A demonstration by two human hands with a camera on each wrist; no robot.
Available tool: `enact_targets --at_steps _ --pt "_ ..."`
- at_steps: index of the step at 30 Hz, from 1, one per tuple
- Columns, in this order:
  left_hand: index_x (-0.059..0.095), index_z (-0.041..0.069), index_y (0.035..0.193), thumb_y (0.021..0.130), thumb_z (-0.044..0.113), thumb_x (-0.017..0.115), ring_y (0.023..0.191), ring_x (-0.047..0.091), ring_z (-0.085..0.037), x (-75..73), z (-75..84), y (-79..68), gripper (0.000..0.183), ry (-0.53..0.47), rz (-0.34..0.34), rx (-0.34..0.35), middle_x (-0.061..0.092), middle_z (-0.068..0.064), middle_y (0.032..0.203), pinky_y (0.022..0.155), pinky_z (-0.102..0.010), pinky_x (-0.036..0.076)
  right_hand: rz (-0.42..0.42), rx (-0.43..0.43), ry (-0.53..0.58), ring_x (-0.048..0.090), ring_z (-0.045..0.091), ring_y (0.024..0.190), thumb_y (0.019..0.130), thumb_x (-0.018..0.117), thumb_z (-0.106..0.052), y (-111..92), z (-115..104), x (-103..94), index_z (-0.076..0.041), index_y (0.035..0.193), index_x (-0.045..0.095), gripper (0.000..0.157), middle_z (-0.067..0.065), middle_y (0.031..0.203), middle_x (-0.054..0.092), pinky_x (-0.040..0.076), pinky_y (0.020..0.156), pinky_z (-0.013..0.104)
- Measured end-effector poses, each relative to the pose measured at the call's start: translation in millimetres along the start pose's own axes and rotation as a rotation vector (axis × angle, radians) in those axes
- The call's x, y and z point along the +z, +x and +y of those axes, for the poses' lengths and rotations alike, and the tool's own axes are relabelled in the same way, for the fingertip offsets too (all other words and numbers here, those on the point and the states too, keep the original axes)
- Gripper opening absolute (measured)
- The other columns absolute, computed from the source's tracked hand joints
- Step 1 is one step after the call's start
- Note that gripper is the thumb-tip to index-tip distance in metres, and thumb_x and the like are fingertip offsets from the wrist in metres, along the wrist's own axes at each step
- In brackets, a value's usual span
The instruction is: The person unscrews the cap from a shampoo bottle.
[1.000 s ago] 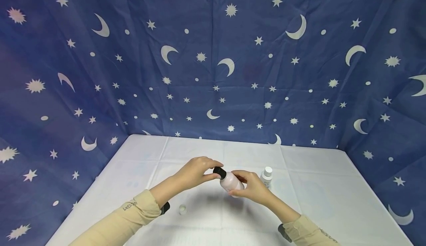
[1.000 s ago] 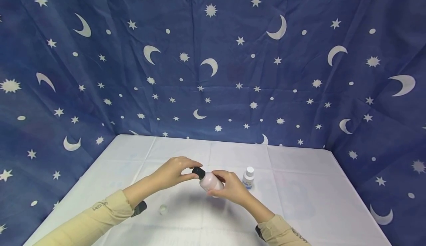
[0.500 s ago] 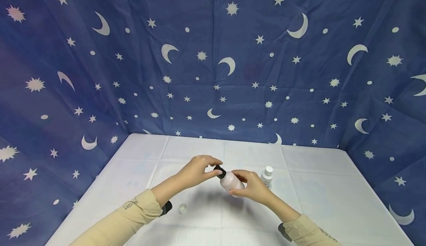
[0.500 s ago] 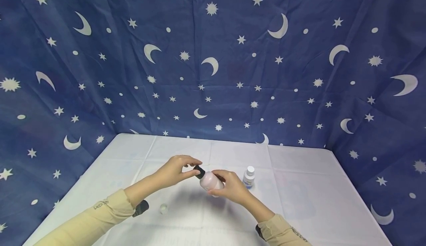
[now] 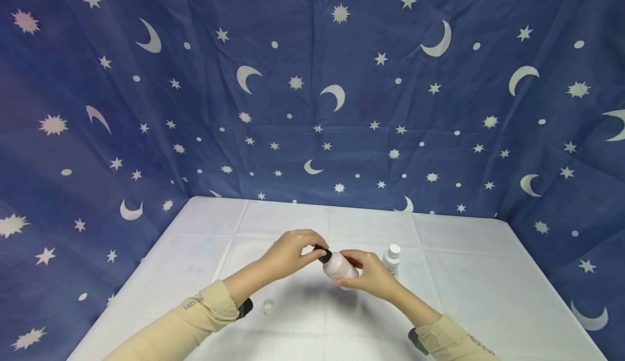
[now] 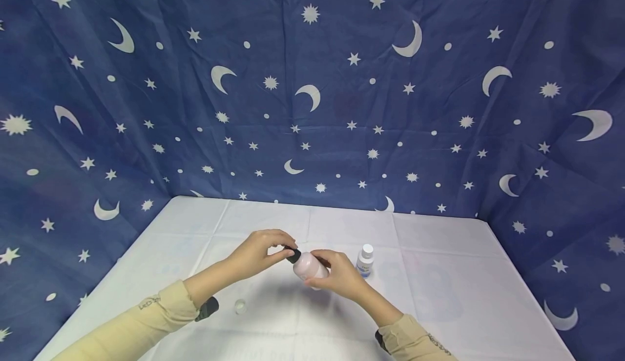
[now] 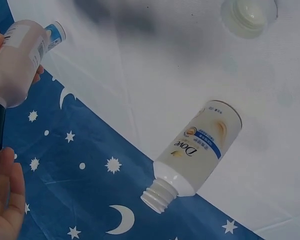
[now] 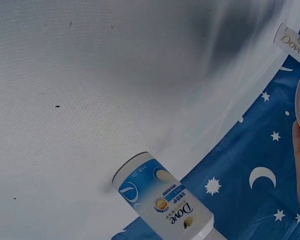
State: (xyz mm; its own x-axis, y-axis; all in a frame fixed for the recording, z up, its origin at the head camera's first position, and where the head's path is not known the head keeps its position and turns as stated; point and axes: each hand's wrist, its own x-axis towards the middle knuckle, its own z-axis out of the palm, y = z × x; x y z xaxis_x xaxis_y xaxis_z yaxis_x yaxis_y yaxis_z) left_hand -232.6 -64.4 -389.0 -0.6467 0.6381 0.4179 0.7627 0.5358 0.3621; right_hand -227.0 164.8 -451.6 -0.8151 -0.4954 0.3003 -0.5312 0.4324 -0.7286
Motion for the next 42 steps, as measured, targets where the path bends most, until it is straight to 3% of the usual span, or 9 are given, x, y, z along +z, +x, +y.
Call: enact_targets --at_steps 7,12,18,23,32,39,42 --pt "0.069 0.015 0.103 0.077 0.027 0.077 0.094 0.065 -0.011 -2.0 0.9 -4.2 0.030 0.233 -0.028 0.112 0.070 0.006 0.101 0.084 -0.028 0.053 -0.012 0.010 0.019 0.064 0.029 0.101 0.073 0.081 -0.021 -1.8 0.0 0.3 0.003 0.115 0.062 0.052 0.017 0.112 0.066 0.054 0.089 0.036" --pt "0.068 0.016 0.105 0.077 0.018 0.077 0.095 0.065 -0.011 -0.4 -1.0 -2.7 0.029 0.292 -0.017 0.156 0.070 0.006 0.102 0.085 -0.027 0.053 -0.012 0.020 0.032 0.063 0.030 0.103 0.072 0.082 -0.020 -2.0 -0.7 -0.8 0.004 0.115 0.061 0.053 0.018 0.113 0.066 0.054 0.089 0.036" --pt "0.065 0.014 0.113 0.083 0.023 0.071 0.093 0.066 -0.011 -0.1 -4.6 -2.8 0.032 0.251 -0.029 0.114 0.071 0.004 0.104 0.082 -0.028 0.054 -0.001 0.021 0.025 0.063 0.033 0.104 0.073 0.082 -0.021 -1.2 0.3 -0.8 0.005 0.116 0.060 0.055 0.019 0.114 0.065 0.054 0.089 0.037" --pt "0.064 0.016 0.106 0.085 0.028 0.069 0.085 0.065 -0.009 -0.6 -4.4 -2.3 0.026 0.203 -0.034 0.074 0.070 0.006 0.096 0.077 -0.028 0.053 0.004 0.016 0.019 0.064 0.032 0.102 0.073 0.081 -0.021 -1.0 2.5 0.7 0.005 0.115 0.061 0.054 0.019 0.112 0.066 0.054 0.088 0.036" --pt "0.067 0.010 0.105 0.085 0.031 0.068 0.096 0.065 -0.014 -1.7 -0.7 1.1 0.028 0.118 -0.040 -0.008 0.070 0.000 0.101 0.085 -0.030 0.053 -0.001 0.014 0.031 0.064 0.029 0.101 0.073 0.081 -0.021 -2.0 1.5 1.4 0.005 0.116 0.061 0.054 0.018 0.112 0.066 0.055 0.088 0.035" --pt "0.066 0.011 0.109 0.088 0.024 0.066 0.076 0.060 -0.006 -1.2 -1.7 1.0 0.025 -0.005 -0.039 -0.026 0.069 0.001 0.095 0.065 -0.016 0.050 -0.004 0.037 0.014 0.064 0.032 0.103 0.073 0.081 -0.019 -1.7 -3.8 -0.3 0.007 0.116 0.060 0.055 0.020 0.113 0.065 0.054 0.089 0.036" --pt "0.068 0.011 0.110 0.090 0.023 0.065 0.075 0.058 -0.006 -2.3 -2.0 1.0 0.024 -0.032 -0.048 -0.019 0.069 0.001 0.096 0.063 -0.015 0.048 -0.004 0.040 0.013 0.064 0.032 0.103 0.073 0.081 -0.019 -1.5 -4.1 -0.6 0.006 0.116 0.060 0.054 0.019 0.113 0.066 0.054 0.089 0.036"
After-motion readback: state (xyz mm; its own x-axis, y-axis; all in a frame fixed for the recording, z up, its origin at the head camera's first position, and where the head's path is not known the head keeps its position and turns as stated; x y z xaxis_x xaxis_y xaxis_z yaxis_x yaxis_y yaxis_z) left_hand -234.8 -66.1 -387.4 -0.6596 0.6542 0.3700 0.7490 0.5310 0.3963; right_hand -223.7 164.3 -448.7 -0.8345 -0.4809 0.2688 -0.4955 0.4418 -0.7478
